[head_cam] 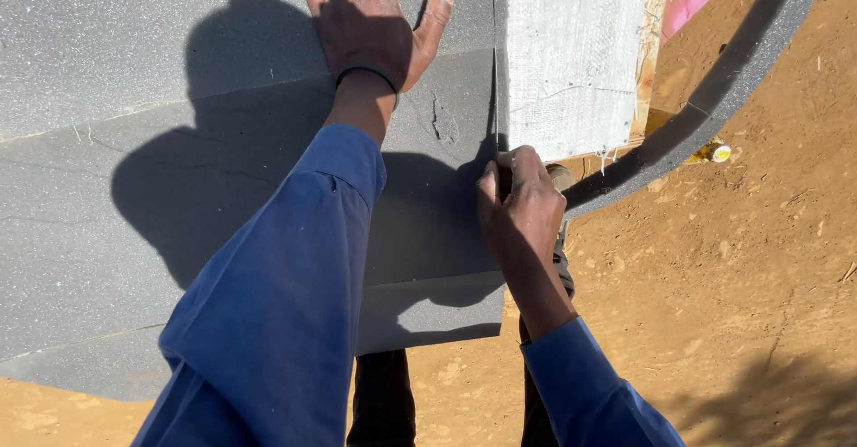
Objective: Trimming and pressing foam onto a wooden furniture frame using a blade and manual pressure.
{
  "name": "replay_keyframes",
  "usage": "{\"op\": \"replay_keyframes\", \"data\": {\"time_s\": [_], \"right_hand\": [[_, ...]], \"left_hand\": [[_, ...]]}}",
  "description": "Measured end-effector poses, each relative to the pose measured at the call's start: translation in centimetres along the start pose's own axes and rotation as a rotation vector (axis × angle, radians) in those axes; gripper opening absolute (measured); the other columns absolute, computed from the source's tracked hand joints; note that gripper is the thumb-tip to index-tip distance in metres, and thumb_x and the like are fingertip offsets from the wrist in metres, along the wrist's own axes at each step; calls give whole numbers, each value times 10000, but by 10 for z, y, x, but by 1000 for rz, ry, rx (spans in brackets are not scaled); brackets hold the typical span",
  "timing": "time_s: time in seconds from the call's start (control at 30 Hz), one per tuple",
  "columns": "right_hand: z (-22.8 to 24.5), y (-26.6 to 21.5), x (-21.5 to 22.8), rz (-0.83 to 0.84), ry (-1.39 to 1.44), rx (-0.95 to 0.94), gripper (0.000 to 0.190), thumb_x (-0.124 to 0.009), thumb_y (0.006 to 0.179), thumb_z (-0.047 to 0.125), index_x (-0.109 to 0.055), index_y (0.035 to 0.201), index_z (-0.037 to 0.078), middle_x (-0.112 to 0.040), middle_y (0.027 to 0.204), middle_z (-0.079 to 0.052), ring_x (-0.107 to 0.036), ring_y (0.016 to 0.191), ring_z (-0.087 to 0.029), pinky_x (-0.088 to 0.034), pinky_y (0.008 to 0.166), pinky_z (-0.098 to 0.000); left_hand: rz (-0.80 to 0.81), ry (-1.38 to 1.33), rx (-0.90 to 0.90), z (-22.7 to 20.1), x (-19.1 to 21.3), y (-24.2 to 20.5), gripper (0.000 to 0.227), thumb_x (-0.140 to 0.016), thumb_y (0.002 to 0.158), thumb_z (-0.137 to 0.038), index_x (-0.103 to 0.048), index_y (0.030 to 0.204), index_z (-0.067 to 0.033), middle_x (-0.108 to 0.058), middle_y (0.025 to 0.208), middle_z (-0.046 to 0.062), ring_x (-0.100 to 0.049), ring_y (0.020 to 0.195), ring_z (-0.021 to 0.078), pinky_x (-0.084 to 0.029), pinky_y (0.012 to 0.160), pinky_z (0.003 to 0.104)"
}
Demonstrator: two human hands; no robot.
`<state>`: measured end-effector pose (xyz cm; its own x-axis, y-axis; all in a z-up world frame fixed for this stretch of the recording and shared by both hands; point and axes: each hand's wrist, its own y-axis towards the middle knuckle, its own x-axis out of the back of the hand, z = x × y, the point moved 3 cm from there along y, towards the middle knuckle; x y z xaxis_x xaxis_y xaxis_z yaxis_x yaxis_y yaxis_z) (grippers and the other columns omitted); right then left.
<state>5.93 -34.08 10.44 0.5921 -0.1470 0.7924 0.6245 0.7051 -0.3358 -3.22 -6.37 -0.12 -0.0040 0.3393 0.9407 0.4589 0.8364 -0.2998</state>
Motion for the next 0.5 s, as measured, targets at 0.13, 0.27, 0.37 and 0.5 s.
{"op": "replay_keyframes", "data": {"time_s": [0.13,0.27,0.37,0.5], "right_hand": [[-2,-1,2,-38,20,17,195,-748,1207,322,-702,1164,138,-778,982,-94,-720,846,-356,-548,757,-549],[5,-1,6,-43,60,33,478,-721,1246,600,-718,1150,132,-777,959,-96,-709,869,-356,-535,751,-551],[2,-2,2,-20,55,-5,426,-729,1254,561,-690,1159,147,-765,984,-91,-686,831,-361,-522,758,-561],[-3,3,-12,-126,47,76,181,-730,1254,285,-686,1164,134,-755,1060,-83,-738,904,-361,-554,783,-562]], "left_hand": [[-97,1,4,4,-14,3,1116,-461,1253,-1118,-290,2017,-322,-277,2078,60,-256,1924,415,-134,1542,738],[-135,41,-1,6,-17,4,1118,-491,1267,-1146,-298,2013,-336,-300,2071,50,-310,1923,417,-192,1542,738],[-181,22,-15,3,-13,4,1112,-518,1235,-1144,-364,1982,-335,-378,2038,61,-376,1890,428,-226,1518,752],[-81,6,14,3,-10,5,1137,-455,1224,-1131,-279,2014,-331,-265,2083,86,-235,1932,433,-90,1542,730]]}}
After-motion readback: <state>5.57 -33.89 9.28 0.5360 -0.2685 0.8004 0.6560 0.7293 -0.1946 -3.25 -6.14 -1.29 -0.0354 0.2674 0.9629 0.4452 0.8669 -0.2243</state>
